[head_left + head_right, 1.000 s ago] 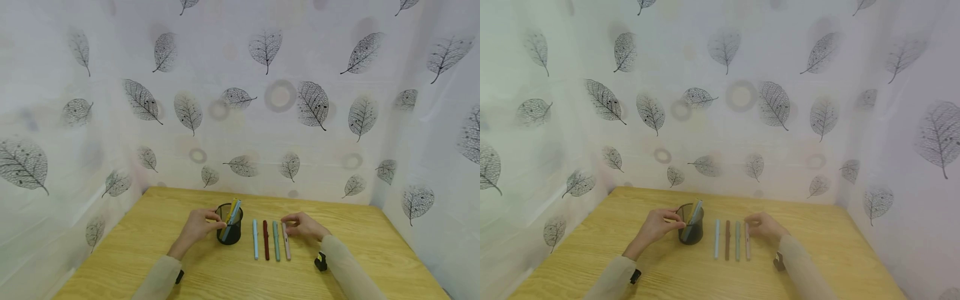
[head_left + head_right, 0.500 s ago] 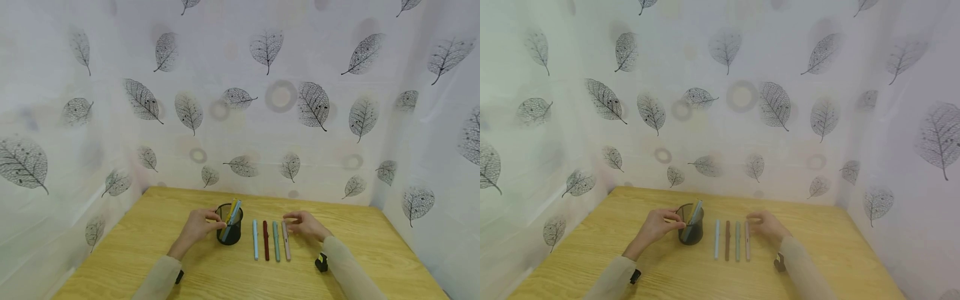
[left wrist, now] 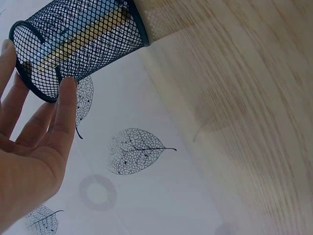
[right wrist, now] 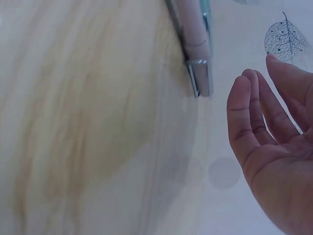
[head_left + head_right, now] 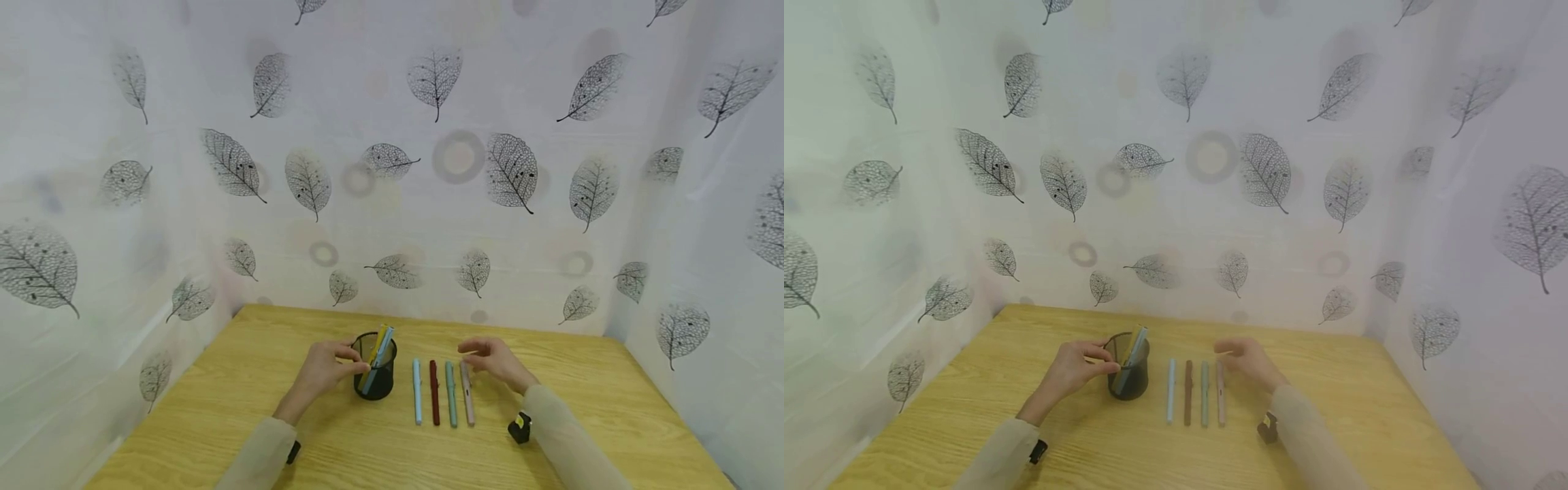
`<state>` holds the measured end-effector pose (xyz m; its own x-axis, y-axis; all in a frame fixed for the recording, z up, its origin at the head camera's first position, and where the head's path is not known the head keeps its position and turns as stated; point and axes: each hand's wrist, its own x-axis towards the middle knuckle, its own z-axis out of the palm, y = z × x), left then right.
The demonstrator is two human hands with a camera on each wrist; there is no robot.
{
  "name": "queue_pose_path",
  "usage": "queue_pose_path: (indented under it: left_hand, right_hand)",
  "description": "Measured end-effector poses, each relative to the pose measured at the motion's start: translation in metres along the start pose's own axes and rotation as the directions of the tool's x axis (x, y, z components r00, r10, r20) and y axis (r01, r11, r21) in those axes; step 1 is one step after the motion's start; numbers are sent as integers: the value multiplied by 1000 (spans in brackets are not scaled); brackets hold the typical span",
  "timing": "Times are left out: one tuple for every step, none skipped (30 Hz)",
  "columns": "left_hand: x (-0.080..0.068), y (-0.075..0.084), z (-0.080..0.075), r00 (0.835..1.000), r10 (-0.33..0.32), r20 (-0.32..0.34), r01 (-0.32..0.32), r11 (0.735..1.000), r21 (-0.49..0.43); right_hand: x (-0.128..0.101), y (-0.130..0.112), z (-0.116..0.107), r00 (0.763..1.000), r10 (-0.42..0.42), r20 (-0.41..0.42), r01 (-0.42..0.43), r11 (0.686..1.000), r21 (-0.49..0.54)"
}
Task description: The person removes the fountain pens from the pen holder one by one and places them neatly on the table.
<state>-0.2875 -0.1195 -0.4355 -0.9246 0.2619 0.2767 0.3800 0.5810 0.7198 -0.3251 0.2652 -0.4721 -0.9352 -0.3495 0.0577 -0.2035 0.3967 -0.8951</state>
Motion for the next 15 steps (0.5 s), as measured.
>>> queue_pose_path:
  left_hand:
    - [0,0,0,1000,-2,1,2,1000,-1]
    - [0,1,0,1000,-6,2,6,1000,-6]
    - [0,1,0,1000,-10,3,10,1000,-10]
    - [0,1,0,1000,-14,3,14,1000,-13]
    - [0,1,0,1000,-17,3,17,1000,-15]
    - [0,1,0,1000,-18,3,18,1000,-17]
    - [0,1,0,1000,-19,3,19,1000,-19]
    - [0,1,0,1000,-18,4,18,1000,-19]
    - [0,1,0,1000,-16,5,16,1000,-17]
    - [0,1,0,1000,-14,7,14,1000,-15]
    - [0,1,0,1000,-10,8,10,1000,-12]
    - [0,0,0,1000,-7,10,7,1000,-11]
    - [0,0,0,1000,-5,11,5,1000,-10]
    - [0,0,0,1000,-4,13,4,1000,-10]
    - [0,0,0,1000,-4,13,4,1000,-11]
  right_hand:
    - [1,-1,0,1000,-5,2,5,1000,7]
    - [2,-2,1,1000,-8,3,8,1000,14]
    - [2,-4,2,1000,-9,2,9,1000,18]
    - [3,-5,3,1000,-7,2,7,1000,24]
    - [3,-7,4,1000,-7,2,7,999,31]
    - [3,-9,5,1000,-6,1,6,999,39]
    - [4,-10,6,1000,-4,0,4,999,45]
    - [4,-12,8,1000,-4,2,4,999,47]
    - [4,-13,9,1000,-11,4,11,999,39]
    - [4,-13,10,1000,-7,4,7,999,36]
    - [4,-14,11,1000,-3,1,3,999,33]
    - [4,-15,12,1000,3,-2,-3,1000,31]
    - [5,-16,13,1000,8,-5,-8,999,31]
    - [5,-16,14,1000,5,-9,-5,1000,25]
    - [5,-17,15,1000,8,-17,-7,1000,26]
